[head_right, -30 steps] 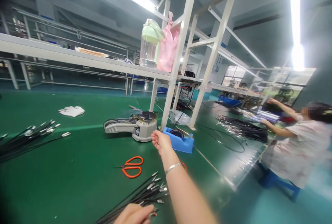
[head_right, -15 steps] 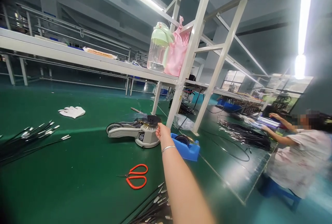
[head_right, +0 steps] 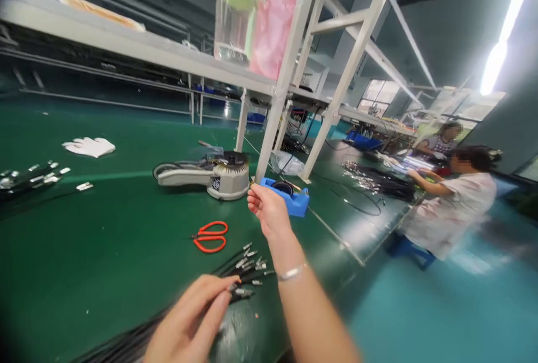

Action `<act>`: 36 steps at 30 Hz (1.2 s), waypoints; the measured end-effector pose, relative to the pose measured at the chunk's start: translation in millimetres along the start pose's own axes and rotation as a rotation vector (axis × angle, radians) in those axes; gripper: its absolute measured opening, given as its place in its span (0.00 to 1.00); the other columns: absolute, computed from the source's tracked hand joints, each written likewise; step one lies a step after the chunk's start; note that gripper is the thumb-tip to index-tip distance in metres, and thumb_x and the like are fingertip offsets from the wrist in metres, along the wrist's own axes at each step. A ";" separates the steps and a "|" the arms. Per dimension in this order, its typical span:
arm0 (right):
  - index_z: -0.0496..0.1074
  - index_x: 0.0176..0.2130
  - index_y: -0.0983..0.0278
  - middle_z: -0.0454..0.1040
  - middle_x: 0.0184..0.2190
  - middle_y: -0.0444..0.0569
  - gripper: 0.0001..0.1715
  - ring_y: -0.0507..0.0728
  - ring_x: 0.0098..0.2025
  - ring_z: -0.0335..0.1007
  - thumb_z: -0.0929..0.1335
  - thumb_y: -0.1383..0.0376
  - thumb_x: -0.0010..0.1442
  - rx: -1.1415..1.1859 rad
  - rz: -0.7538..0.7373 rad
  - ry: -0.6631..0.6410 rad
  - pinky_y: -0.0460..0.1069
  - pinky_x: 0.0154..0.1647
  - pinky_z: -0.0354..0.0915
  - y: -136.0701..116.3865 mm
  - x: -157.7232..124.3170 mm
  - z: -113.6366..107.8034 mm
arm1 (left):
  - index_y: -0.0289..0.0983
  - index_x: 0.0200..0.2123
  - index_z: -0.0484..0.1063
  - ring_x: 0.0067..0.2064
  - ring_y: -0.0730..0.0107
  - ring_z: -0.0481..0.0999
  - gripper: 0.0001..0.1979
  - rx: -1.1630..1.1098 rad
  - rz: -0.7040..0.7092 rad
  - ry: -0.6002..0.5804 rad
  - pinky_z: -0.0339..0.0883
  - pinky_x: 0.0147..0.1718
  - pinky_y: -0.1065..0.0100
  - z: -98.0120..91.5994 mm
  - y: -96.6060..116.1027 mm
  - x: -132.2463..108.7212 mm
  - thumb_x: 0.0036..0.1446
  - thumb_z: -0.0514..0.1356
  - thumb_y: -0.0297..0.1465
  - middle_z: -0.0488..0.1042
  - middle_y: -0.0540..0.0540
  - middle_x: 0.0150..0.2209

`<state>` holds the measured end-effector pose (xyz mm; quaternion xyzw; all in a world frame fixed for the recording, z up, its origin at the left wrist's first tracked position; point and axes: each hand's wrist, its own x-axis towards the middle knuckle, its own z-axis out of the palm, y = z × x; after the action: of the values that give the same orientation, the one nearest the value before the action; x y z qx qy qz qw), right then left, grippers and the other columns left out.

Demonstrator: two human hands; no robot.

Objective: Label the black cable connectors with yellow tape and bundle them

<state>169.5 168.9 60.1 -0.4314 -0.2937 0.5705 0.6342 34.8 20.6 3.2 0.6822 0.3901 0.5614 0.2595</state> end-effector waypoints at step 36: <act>0.77 0.47 0.61 0.75 0.52 0.56 0.24 0.67 0.57 0.67 0.73 0.54 0.53 0.143 -0.007 0.041 0.59 0.55 0.65 75.3 -224.2 -88.8 | 0.40 0.39 0.69 0.35 0.73 0.74 0.11 0.183 0.296 -0.206 0.69 0.36 0.71 20.9 5.2 -23.7 0.58 0.56 0.18 0.74 0.51 0.33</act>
<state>171.3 -70.7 -20.0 -0.3954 -0.2405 0.5790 0.6713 54.8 -0.1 -10.9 0.8066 0.3065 0.4828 0.1495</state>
